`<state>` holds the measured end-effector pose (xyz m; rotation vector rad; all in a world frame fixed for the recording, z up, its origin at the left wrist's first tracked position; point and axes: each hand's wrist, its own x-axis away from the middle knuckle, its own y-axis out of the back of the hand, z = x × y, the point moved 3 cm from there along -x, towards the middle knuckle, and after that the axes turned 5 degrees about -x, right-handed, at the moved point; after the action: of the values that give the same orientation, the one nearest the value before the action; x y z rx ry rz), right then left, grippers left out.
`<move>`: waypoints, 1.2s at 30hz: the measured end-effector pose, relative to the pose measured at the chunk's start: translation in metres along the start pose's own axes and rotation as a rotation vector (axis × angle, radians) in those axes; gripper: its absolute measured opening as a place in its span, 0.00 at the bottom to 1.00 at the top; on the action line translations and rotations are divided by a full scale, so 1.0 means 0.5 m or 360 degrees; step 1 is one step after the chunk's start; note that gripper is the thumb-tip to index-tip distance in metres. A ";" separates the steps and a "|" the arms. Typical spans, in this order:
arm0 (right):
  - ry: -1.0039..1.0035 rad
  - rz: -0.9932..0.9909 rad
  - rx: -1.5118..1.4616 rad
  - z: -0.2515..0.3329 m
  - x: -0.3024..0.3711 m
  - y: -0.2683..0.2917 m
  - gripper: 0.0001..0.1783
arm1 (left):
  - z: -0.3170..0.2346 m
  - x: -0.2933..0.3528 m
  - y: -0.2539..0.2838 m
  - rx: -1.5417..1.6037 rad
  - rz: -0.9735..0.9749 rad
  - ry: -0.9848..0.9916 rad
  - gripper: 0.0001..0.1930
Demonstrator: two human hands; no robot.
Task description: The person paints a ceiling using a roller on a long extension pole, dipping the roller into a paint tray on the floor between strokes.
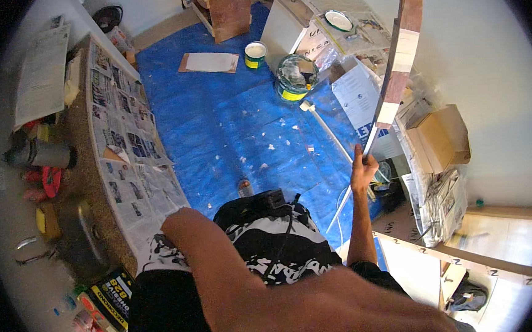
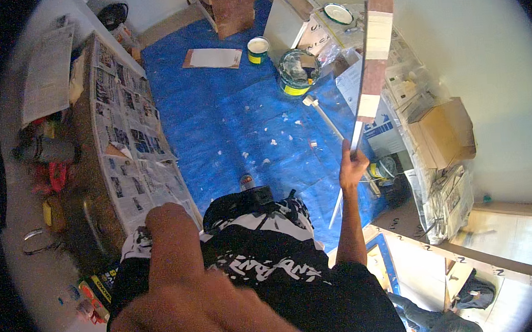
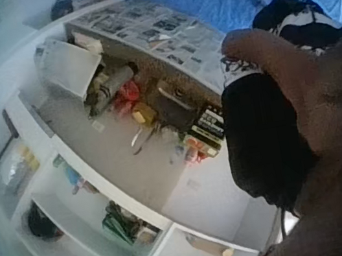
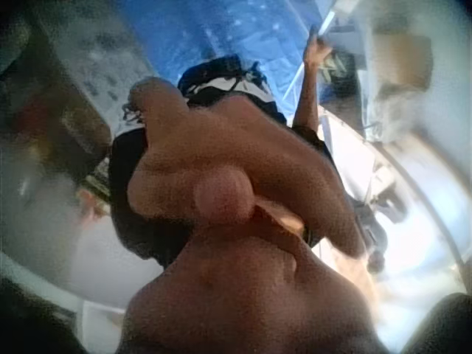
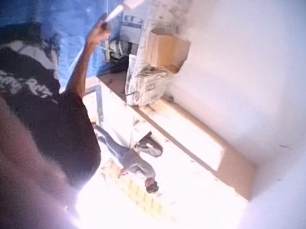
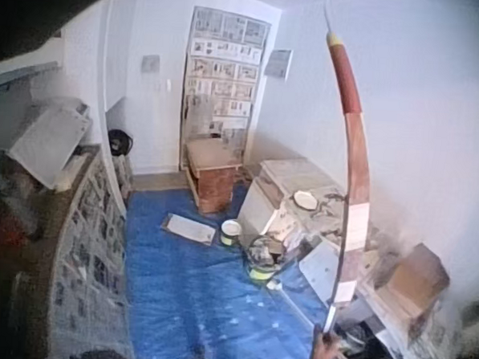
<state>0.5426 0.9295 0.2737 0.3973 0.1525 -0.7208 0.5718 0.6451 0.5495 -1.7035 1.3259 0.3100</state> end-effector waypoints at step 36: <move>-0.0176 0.0572 -0.0056 -0.160 -0.597 -0.330 0.26 | 0.129 -0.423 0.421 -0.0357 -0.0406 -0.0040 0.20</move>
<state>0.2103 1.0322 0.2315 0.3384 -0.0119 -0.3837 0.3293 0.8304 0.5509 -2.0258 1.0713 0.3404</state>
